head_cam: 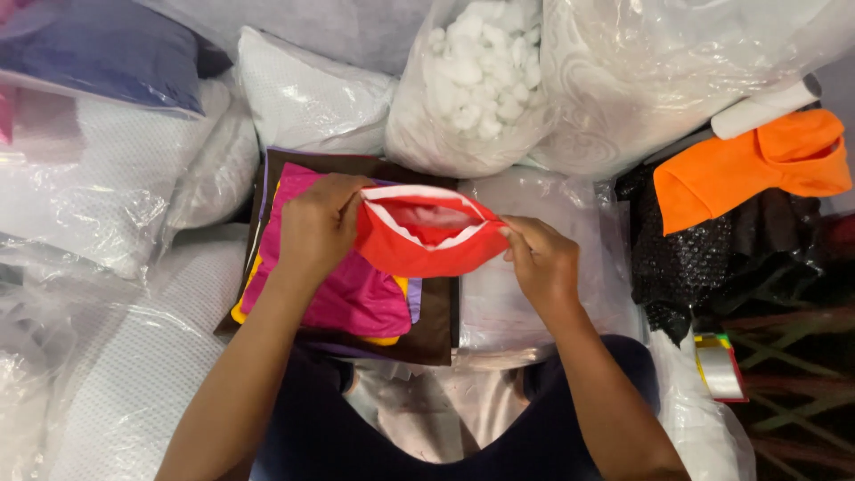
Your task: Stuffing a small red pillowcase with polyester fiberfill material by hand.
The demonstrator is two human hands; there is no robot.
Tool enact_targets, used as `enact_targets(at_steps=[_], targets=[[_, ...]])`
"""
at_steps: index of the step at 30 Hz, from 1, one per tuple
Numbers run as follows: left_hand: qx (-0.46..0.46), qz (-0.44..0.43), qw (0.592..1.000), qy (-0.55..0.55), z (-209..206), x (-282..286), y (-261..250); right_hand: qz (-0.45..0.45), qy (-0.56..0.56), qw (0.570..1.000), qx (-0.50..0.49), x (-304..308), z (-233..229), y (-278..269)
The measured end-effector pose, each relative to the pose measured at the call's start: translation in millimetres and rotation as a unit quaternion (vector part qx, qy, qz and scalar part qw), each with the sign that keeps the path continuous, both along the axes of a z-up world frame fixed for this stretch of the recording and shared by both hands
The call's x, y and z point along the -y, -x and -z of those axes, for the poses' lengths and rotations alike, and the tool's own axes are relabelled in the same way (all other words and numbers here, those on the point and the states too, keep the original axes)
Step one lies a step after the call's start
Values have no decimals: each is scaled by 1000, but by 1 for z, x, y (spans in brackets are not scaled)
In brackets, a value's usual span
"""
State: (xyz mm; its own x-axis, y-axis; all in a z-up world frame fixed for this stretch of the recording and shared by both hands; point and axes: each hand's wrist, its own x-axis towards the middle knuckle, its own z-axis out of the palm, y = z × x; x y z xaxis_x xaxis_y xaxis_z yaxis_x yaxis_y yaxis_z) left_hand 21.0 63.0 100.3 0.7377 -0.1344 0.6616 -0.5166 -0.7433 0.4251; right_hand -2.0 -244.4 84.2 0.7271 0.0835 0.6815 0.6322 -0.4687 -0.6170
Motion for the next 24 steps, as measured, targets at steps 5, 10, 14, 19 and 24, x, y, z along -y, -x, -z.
enact_targets(at_steps=[5,10,14,19,24], targets=[[-41,5,999,12,9,1,-3,9,15,999,34,8,4,-2],[-40,9,998,51,1,15,-4,3,-5,999,31,8,-12,2],[-28,7,992,125,-12,16,-3,-23,-39,999,-29,4,1,-8],[23,10,989,142,-24,21,-3,-7,-70,996,-63,1,8,-7],[-39,-3,988,150,25,22,-9,-4,-68,971,-229,-7,42,-12]])
